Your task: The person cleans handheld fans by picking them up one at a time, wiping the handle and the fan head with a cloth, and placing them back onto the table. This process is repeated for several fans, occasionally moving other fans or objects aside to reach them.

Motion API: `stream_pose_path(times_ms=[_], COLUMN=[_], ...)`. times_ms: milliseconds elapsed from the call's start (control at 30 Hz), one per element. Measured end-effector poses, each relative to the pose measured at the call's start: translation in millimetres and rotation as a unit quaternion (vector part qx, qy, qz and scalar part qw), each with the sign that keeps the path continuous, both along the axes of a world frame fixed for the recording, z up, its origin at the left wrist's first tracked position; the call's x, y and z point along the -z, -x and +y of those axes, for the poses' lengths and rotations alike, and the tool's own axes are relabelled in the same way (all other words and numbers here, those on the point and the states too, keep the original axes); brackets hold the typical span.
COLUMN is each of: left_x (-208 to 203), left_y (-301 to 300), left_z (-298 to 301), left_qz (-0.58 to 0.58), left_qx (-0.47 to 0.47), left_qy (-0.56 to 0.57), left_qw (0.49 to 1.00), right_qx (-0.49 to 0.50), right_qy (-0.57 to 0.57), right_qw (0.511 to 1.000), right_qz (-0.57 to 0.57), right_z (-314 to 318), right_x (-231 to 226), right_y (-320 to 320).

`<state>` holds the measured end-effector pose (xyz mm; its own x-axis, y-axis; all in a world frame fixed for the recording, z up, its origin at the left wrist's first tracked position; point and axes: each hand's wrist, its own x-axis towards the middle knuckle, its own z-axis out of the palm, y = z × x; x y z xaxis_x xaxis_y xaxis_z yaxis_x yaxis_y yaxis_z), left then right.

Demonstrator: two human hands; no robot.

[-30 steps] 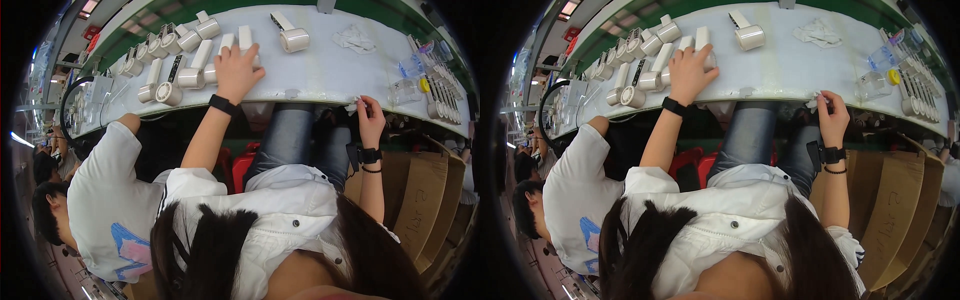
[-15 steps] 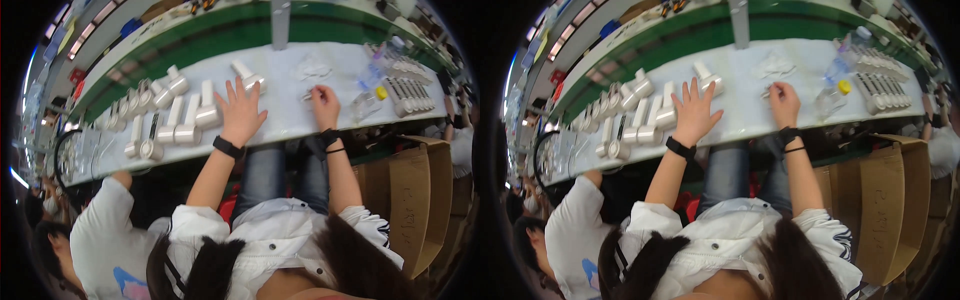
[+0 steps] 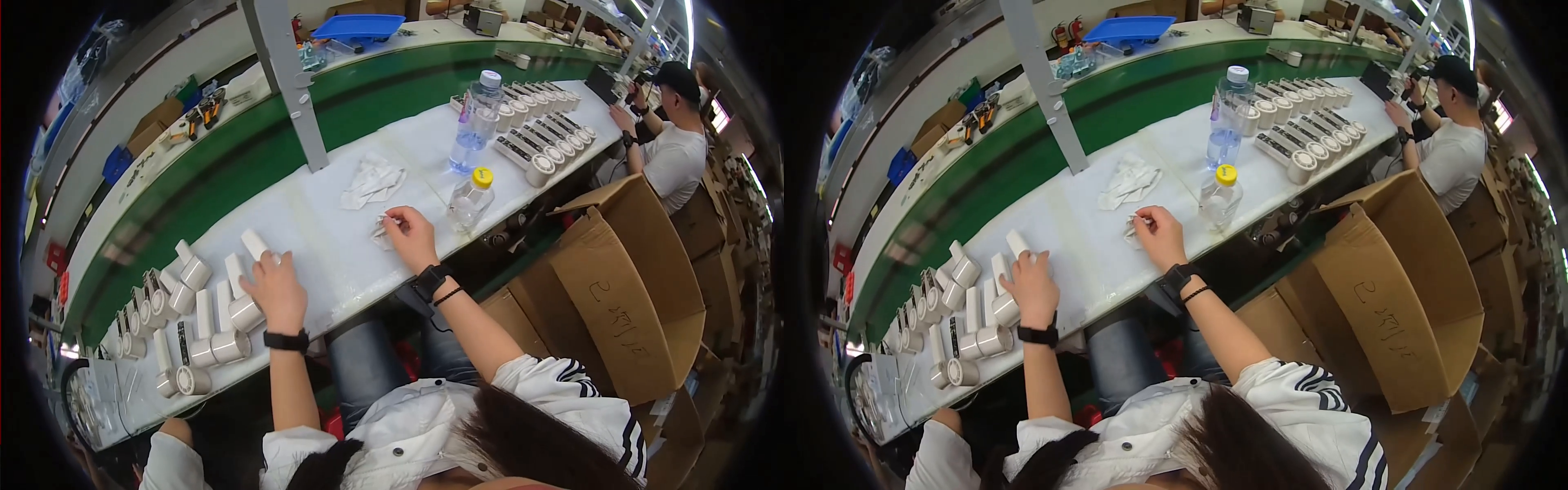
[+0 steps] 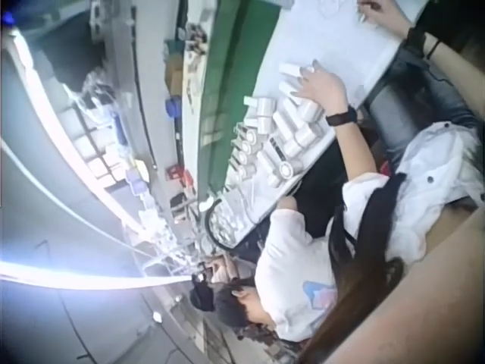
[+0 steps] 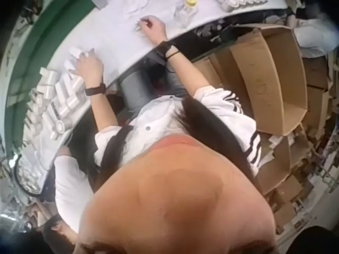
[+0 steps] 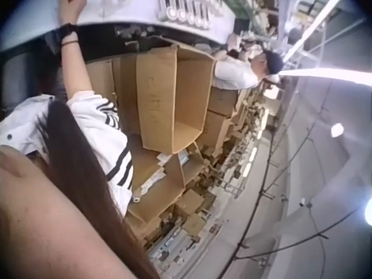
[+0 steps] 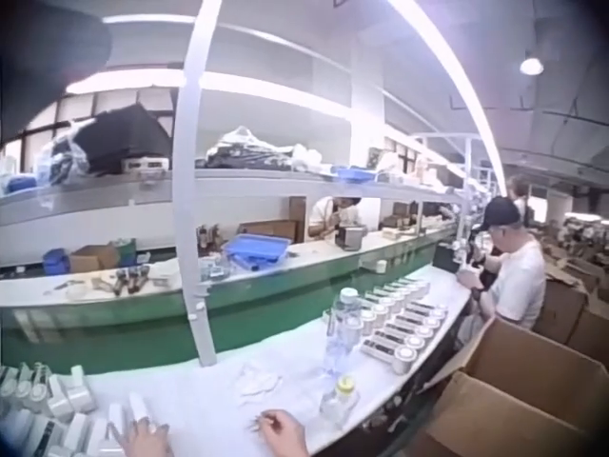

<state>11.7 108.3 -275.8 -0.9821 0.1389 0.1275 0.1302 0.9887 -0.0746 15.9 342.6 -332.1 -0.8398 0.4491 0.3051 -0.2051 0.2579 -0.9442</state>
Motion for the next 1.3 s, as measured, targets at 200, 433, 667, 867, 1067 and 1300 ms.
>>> stream_pose_path(times_ms=[200, 433, 667, 867, 1067, 1300], left_x=[-93.8, -190.4, -180.8, -185.3, -176.9, -159.0], left_y=[-31.5, -96.6, -117.4, -127.4, -147.3, -157.7], left_z=[9.6, 28.5, 34.8, 77.3, 94.8, 101.2], left_qz=[0.090, 0.034, -0.234, -0.352, -0.525, -0.676], left_qx=[0.271, 0.598, 0.624, 0.665, 0.609, 0.504], left_qy=[-0.319, -0.636, -0.646, -0.615, -0.588, -0.534], left_qw=[0.904, 0.486, 0.372, 0.237, 0.094, -0.062], right_qx=[0.011, 0.014, 0.027, 0.022, 0.020, -0.055], right_qy=[-0.011, -0.024, -0.034, -0.065, -0.099, 0.123], right_qw=[1.000, 0.999, 0.999, 0.998, 0.995, 0.990], right_qz=[-0.010, 0.015, -0.010, -0.005, -0.025, 0.037], right_z=[4.3, -0.5, 1.5, 0.8, -1.8, 21.1], right_x=[0.5, -7.4, 6.2, 8.5, -2.0, -6.3], right_y=[-3.2, 5.0, -1.5, -3.6, 0.7, -14.3])
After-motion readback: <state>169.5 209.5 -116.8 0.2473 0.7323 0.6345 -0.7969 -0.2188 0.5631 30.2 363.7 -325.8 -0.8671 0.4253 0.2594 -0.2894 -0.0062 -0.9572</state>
